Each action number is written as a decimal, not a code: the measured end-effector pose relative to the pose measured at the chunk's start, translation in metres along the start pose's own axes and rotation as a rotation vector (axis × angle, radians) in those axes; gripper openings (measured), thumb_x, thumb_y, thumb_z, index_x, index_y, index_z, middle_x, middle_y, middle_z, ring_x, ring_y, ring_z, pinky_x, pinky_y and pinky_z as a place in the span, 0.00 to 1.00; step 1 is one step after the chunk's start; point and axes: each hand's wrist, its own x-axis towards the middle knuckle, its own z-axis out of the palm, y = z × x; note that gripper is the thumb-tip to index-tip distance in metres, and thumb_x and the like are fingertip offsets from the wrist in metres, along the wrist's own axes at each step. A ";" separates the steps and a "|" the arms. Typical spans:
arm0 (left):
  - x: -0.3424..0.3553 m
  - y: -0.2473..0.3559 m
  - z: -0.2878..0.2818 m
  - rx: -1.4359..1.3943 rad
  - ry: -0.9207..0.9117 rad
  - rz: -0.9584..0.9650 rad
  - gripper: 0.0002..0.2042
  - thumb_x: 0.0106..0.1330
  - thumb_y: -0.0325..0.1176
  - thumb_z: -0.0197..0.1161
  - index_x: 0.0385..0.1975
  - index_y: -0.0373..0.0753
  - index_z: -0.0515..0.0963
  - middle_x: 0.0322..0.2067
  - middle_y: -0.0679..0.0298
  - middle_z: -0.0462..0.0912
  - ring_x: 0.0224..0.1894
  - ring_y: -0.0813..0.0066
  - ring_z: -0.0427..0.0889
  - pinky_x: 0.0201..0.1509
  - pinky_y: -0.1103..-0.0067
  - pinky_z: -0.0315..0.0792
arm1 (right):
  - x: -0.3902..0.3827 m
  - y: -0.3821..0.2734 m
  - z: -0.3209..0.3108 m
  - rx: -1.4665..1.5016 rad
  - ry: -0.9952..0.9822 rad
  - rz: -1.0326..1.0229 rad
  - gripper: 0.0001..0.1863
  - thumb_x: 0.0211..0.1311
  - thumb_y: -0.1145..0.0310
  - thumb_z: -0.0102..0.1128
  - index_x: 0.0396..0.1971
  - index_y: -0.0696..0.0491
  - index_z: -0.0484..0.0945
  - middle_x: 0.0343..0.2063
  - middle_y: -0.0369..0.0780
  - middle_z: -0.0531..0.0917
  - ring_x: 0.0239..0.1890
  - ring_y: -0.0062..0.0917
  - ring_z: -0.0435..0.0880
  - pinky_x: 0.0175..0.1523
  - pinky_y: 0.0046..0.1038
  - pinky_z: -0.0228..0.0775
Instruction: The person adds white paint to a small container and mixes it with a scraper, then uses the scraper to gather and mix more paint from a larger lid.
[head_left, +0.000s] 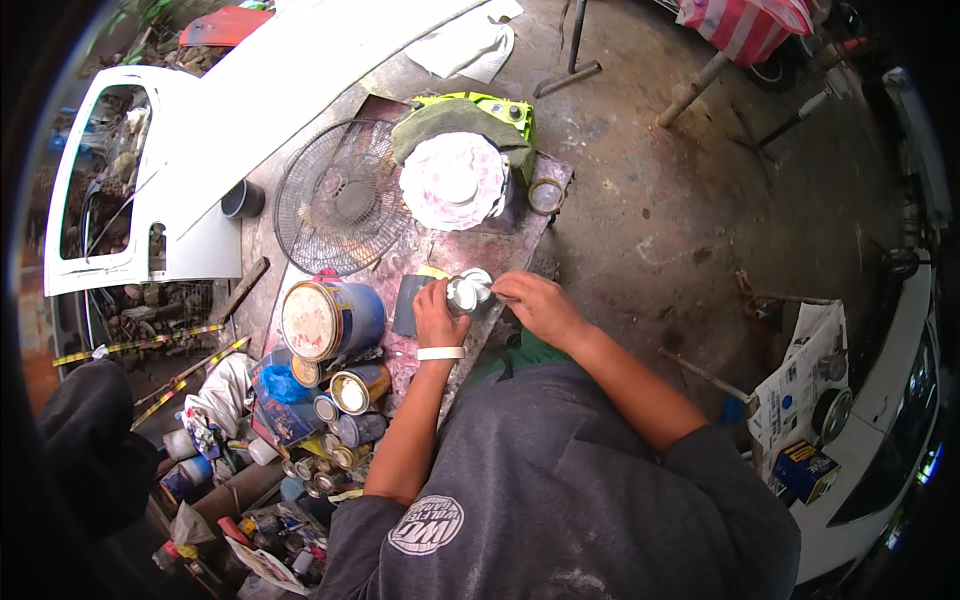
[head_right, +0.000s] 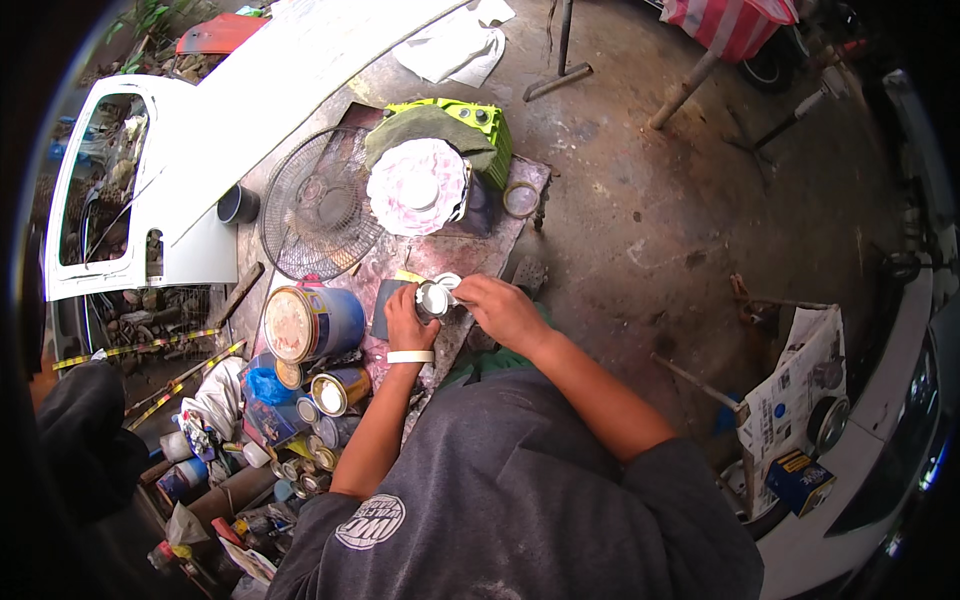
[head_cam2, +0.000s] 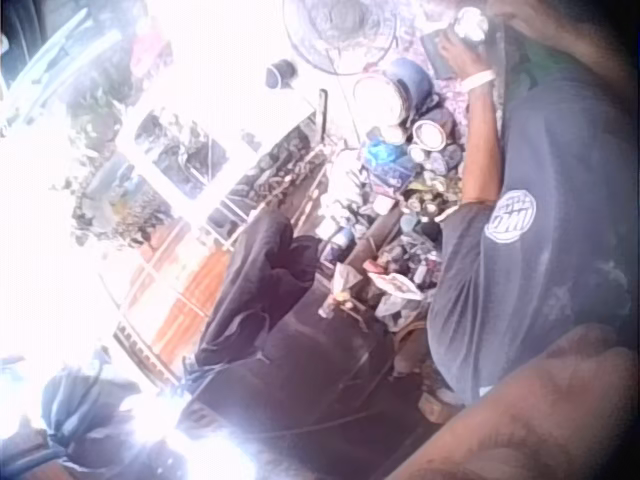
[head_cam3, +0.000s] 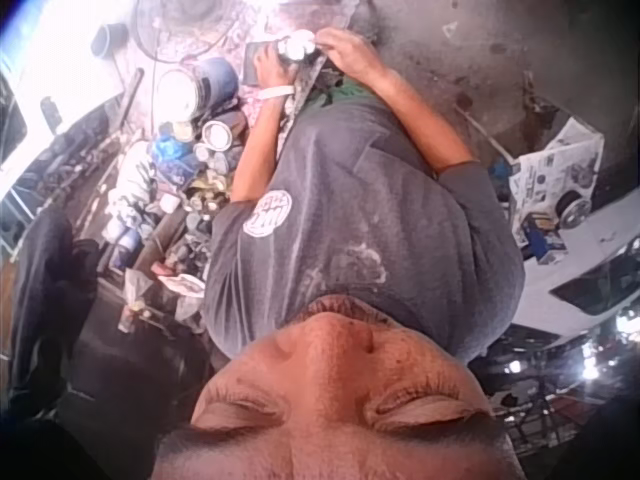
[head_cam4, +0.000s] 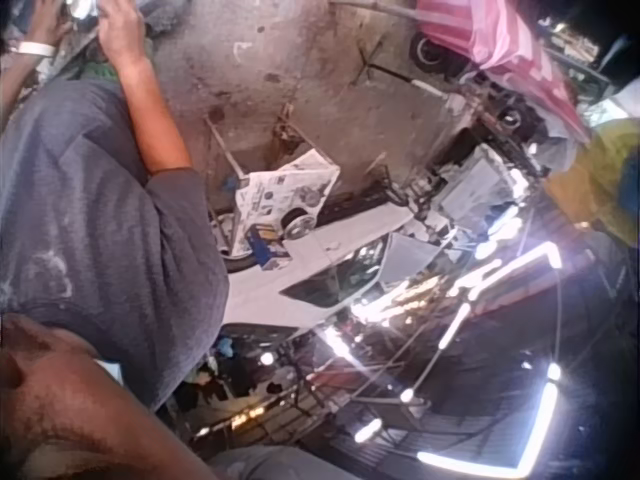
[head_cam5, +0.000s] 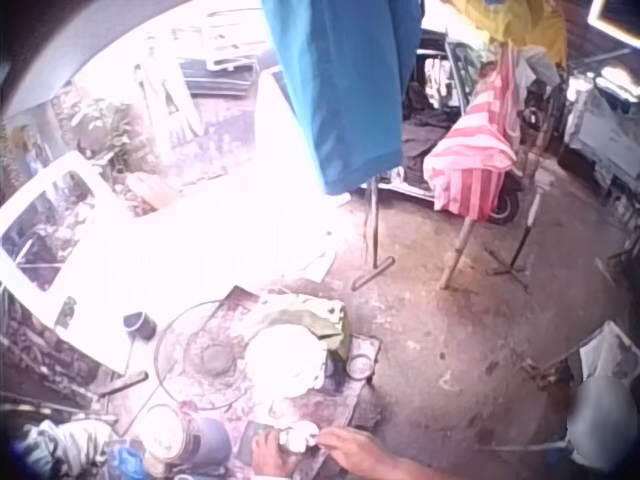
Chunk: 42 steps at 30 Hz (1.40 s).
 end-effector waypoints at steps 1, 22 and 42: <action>0.000 0.000 0.000 -0.004 0.000 -0.003 0.39 0.43 0.24 0.74 0.63 0.38 0.70 0.59 0.49 0.72 0.64 0.44 0.68 0.70 0.58 0.64 | 0.000 -0.001 0.000 -0.001 -0.005 0.000 0.15 0.57 0.82 0.62 0.46 0.55 0.82 0.45 0.42 0.83 0.48 0.40 0.85 0.53 0.37 0.79; 0.000 0.004 -0.001 0.011 -0.015 -0.030 0.36 0.45 0.24 0.72 0.61 0.39 0.72 0.58 0.53 0.72 0.63 0.45 0.67 0.69 0.58 0.66 | 0.001 -0.006 0.001 -0.026 -0.062 -0.028 0.17 0.56 0.83 0.63 0.47 0.55 0.83 0.47 0.42 0.84 0.49 0.40 0.85 0.54 0.37 0.79; 0.002 0.002 0.000 0.022 -0.021 -0.038 0.37 0.46 0.25 0.73 0.62 0.39 0.71 0.59 0.53 0.72 0.63 0.45 0.68 0.70 0.59 0.66 | 0.002 -0.007 0.002 -0.058 -0.069 -0.048 0.17 0.56 0.82 0.63 0.46 0.54 0.83 0.47 0.41 0.83 0.48 0.39 0.85 0.52 0.37 0.80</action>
